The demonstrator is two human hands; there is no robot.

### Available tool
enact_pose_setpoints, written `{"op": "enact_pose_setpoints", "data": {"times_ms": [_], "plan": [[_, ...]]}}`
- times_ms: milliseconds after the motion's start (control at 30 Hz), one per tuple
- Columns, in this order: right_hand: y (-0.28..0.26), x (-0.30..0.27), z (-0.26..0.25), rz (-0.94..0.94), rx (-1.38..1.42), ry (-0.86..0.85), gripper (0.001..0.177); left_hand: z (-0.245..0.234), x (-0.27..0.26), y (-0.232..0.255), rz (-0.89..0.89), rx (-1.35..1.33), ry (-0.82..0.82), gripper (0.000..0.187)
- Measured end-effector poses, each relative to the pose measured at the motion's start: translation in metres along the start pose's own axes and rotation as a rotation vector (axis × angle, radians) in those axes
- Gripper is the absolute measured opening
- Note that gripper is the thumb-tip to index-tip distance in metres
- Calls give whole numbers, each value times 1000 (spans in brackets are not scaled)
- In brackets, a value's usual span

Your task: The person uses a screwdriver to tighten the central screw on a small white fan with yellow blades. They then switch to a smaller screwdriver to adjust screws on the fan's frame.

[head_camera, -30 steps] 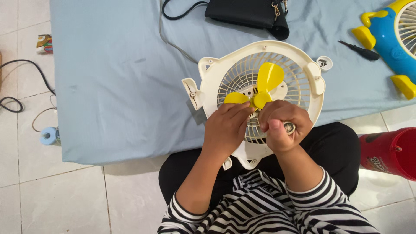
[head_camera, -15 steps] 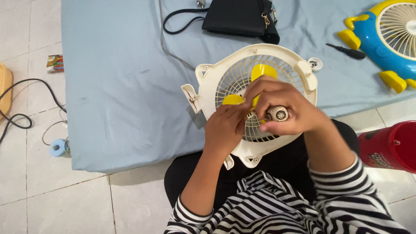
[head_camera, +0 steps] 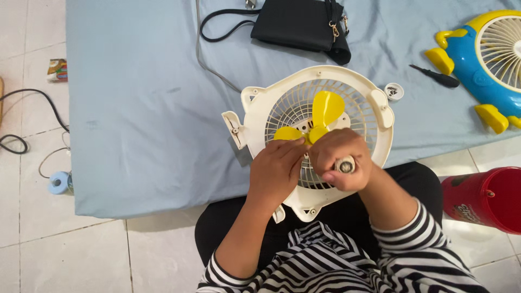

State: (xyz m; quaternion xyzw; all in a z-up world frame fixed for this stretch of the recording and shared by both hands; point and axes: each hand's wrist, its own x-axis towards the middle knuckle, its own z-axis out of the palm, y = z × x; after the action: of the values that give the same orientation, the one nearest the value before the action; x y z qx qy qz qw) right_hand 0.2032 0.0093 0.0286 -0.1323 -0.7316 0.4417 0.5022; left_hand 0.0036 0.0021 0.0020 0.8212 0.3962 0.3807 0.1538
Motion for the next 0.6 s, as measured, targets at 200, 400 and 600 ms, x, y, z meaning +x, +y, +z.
{"op": "enact_pose_setpoints", "data": {"times_ms": [200,400,600], "plan": [[-4,-8,14,-26,-73,171,17,2,-2,1,-9,-7,2,22],[-1,-13,26,-66,-80,312,23,3,-3,0,-3,9,1,23],[7,-20,44,-123,-110,528,27,2,-5,1,15,4,10,24]]}}
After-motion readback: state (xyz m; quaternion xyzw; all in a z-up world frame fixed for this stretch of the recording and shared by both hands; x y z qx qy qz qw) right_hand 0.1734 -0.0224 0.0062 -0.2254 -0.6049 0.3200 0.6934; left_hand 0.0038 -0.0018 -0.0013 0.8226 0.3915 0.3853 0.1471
